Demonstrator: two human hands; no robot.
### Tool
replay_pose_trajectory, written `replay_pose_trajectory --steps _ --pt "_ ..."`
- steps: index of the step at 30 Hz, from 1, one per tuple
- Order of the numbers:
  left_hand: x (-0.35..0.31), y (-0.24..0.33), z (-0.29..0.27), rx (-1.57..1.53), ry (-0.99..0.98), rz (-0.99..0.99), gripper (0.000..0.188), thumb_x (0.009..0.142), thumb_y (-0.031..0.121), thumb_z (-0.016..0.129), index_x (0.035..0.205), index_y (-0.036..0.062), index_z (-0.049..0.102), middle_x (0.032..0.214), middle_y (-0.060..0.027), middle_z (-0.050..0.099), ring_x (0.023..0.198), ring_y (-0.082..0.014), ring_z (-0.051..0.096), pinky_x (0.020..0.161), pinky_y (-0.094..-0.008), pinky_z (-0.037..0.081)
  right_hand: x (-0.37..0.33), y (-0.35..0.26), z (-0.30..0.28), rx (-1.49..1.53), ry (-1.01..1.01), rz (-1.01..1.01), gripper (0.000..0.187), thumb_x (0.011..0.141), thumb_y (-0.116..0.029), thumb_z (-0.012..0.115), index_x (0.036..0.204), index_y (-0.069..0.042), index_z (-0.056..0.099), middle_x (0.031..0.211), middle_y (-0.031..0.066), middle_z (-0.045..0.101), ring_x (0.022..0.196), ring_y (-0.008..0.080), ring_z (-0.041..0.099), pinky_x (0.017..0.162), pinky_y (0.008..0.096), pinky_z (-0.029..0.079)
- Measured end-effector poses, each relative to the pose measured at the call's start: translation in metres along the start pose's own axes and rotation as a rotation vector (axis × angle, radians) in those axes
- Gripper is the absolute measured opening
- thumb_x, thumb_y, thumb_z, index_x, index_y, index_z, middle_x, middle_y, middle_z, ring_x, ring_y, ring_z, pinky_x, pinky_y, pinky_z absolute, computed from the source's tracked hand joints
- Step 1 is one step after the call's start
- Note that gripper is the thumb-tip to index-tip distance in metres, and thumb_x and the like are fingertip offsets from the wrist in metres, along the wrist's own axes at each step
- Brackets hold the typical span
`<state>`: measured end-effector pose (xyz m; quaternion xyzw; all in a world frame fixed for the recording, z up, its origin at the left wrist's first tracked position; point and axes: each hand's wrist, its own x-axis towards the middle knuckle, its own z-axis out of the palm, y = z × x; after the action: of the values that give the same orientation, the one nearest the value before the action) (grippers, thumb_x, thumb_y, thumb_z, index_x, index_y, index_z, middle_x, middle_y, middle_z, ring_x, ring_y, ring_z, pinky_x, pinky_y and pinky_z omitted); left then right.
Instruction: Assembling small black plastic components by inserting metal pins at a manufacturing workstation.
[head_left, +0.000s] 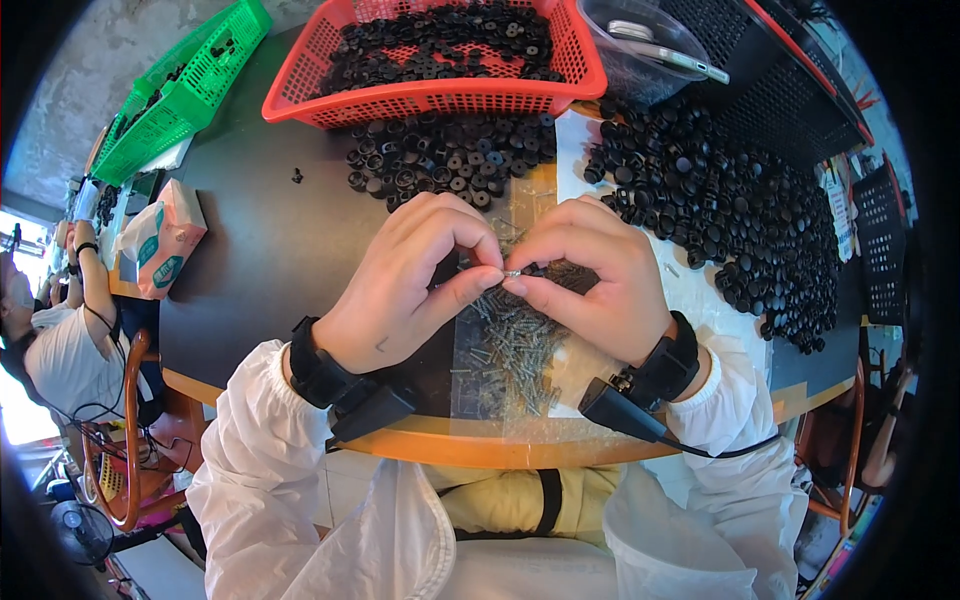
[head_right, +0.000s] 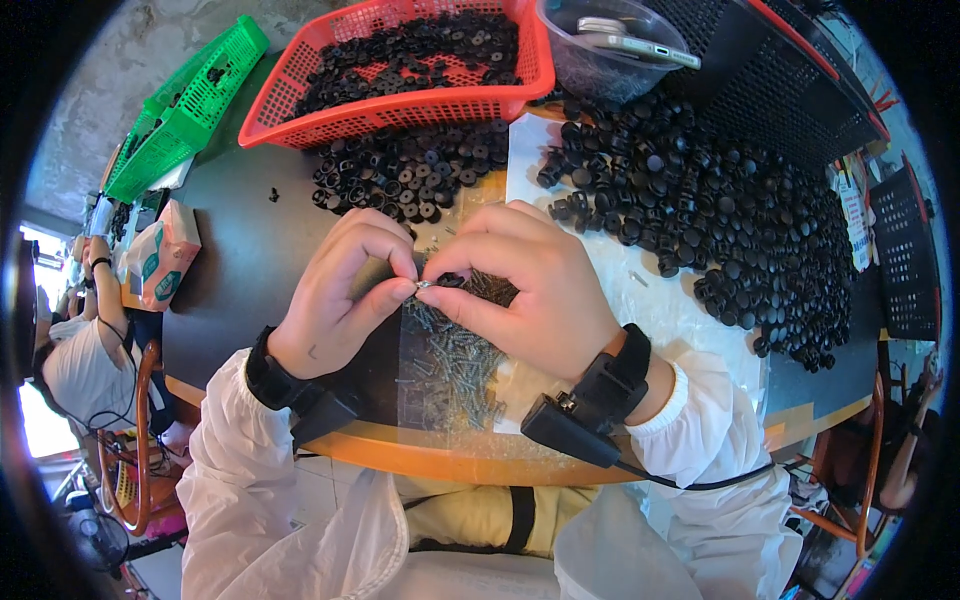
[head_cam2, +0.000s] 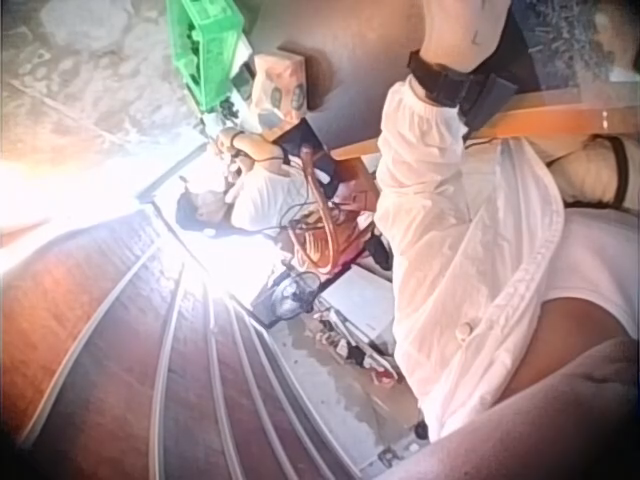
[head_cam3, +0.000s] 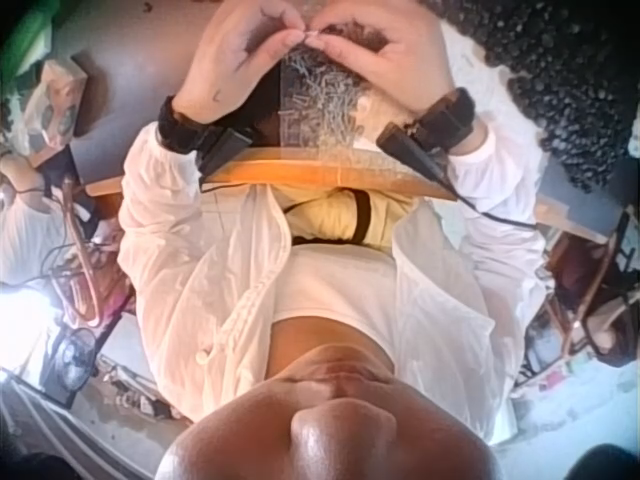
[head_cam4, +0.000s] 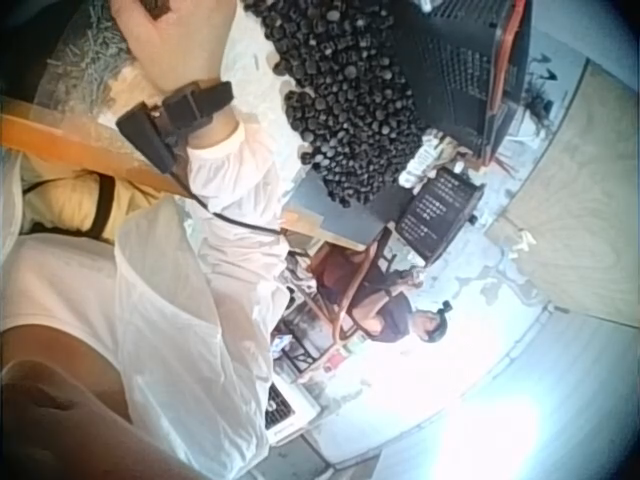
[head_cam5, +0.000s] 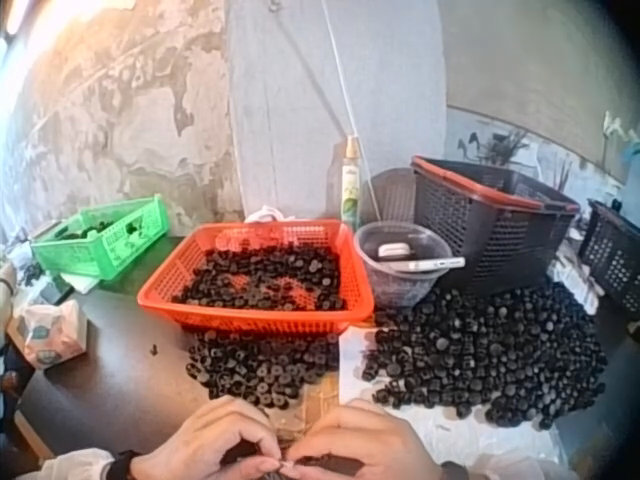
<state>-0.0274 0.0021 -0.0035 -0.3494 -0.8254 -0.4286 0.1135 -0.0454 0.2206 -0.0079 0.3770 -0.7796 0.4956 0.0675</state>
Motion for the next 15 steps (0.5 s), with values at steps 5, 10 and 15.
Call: replay_pose_trajectory --steps 5,10,15 --pt "0.000 0.005 -0.001 0.040 -0.015 0.002 0.016 0.090 0.015 0.067 0.093 0.0072 0.054 0.092 -0.0082 0.055 0.086 -0.0259 0.054 0.082 -0.0353 0.043 -0.002 -0.004 0.001 0.063 0.022 0.012 0.012 0.077 -0.012 0.077 0.086 -0.007 0.071 0.081 0.0044 0.061 0.076 0.0204 0.059 0.067 0.0310 0.047" --pt "0.001 0.007 -0.001 0.160 0.023 0.067 0.017 0.088 0.015 0.068 0.092 0.0071 0.053 0.090 -0.0086 0.056 0.084 -0.0260 0.054 0.080 -0.0355 0.043 -0.003 -0.007 0.002 0.183 0.036 0.099 0.009 0.080 -0.011 0.074 0.085 -0.004 0.070 0.080 0.0043 0.061 0.072 0.0159 0.058 0.063 0.0273 0.045" --pt "-0.001 0.003 -0.012 0.298 0.144 0.095 0.019 0.087 0.014 0.068 0.093 0.0055 0.052 0.089 -0.0102 0.056 0.084 -0.0264 0.054 0.079 -0.0351 0.043 -0.005 0.000 -0.001 0.295 0.020 0.184 0.009 0.083 -0.010 0.071 0.090 -0.004 0.071 0.081 0.0044 0.062 0.070 0.0157 0.057 0.063 0.0274 0.044"
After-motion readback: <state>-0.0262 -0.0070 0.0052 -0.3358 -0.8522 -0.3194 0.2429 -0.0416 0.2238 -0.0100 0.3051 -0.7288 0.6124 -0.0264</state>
